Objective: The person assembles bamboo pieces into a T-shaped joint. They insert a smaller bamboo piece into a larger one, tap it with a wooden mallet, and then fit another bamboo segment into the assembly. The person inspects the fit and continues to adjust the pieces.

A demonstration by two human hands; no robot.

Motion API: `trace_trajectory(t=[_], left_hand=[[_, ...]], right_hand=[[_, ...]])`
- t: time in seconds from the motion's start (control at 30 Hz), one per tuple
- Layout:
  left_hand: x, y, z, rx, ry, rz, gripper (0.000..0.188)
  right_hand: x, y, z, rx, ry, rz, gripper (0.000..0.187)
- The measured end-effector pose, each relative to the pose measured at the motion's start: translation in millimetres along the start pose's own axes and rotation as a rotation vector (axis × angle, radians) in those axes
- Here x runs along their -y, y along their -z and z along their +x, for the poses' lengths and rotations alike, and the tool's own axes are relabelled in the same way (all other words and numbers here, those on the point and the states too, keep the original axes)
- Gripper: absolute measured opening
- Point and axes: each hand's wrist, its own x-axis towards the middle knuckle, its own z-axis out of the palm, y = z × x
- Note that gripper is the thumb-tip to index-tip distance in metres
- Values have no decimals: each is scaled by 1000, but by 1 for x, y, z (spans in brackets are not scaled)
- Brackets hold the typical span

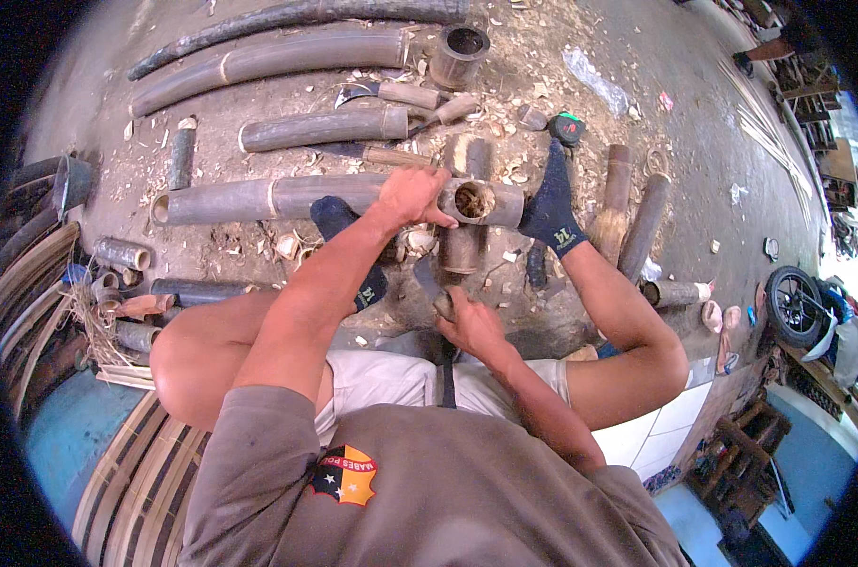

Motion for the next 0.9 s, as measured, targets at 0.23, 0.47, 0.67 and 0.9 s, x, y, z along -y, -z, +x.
trace_trajectory(t=[0.23,0.47,0.67,0.9], left_hand=[[-12,-7,-9,-107,23,105,89],[37,8,7,-276,33,-155,83],[132,36,4,-310,499,276,84],[145,53,-18,-152,322,269,88]], right_hand=[[-23,-40,43,-117,57,-263,65],[-50,-43,40,-192,102,-364,60],[-47,-36,43,-216,104,-198,48],[-23,-8,42,-129,32,-11,54]])
